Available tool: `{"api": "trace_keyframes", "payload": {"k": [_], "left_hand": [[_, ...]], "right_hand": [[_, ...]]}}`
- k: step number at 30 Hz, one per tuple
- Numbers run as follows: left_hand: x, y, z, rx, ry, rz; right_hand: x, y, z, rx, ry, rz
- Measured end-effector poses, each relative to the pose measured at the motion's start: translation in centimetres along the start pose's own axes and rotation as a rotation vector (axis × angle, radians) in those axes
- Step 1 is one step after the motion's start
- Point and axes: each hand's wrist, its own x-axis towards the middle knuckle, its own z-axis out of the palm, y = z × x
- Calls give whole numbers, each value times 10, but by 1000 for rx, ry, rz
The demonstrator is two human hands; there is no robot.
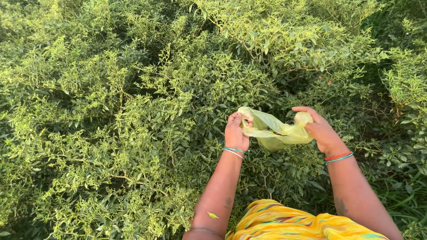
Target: Picking red and green chilies from plants and putting them into a yellow plastic bag.
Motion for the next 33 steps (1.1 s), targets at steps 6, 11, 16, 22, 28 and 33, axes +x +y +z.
{"api": "trace_keyframes", "payload": {"k": [6,11,16,22,28,33], "left_hand": [[-7,9,-11,105,18,-41],[-17,24,-19,272,-21,21],[-52,48,11,771,-149,111],[-55,39,1,1794,-313,303],[-71,49,24,1704,-182,236],[-84,51,37,1928,-329,213]], "right_hand": [[-16,-16,6,-279,-122,60],[-33,-19,-28,103,-144,39],[-24,28,-76,628,-249,2],[-36,0,-44,704,-73,-56],[-52,-9,-45,766,-76,-175],[-54,4,-50,832,98,-146]]}}
